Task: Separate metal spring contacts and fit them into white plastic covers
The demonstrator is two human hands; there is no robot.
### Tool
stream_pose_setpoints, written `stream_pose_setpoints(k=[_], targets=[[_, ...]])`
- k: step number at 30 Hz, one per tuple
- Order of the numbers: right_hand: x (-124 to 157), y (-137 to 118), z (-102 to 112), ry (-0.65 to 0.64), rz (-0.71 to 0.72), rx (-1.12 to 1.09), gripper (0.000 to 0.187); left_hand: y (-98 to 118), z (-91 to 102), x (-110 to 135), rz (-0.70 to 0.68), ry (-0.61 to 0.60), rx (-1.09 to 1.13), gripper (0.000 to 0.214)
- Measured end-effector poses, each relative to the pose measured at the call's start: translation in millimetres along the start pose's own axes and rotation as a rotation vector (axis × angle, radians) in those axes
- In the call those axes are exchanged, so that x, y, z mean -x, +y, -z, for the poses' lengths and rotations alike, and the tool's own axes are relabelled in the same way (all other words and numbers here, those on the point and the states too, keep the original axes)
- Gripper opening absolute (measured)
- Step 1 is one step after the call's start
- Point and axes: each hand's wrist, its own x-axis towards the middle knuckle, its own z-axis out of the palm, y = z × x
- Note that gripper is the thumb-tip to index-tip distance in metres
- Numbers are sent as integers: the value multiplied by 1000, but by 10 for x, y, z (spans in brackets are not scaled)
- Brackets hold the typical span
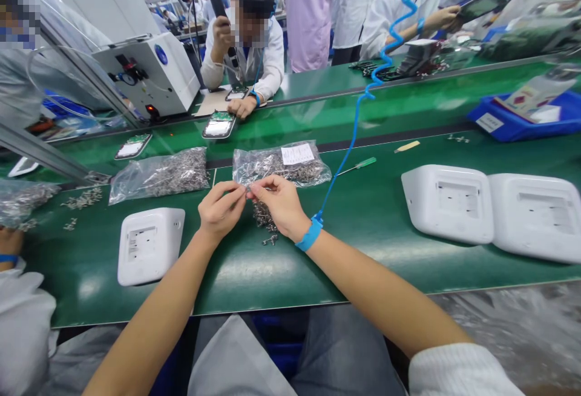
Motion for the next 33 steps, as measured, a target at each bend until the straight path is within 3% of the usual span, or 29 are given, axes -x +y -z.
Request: stream_pose_setpoints(k=[13, 17, 21, 33], targets=[[-18, 3, 27, -119, -83, -13, 36, 20, -18, -41, 171, 61, 6, 8], [-29, 5, 35, -162, 17, 84, 36, 26, -7, -61, 204, 69, 27, 8], [-32, 3, 49, -111, 155, 219, 35, 23, 0, -74, 205, 55, 76, 7], [-25, -26, 62, -1, 224, 330, 32, 41, 19, -87, 262, 20, 142, 6]])
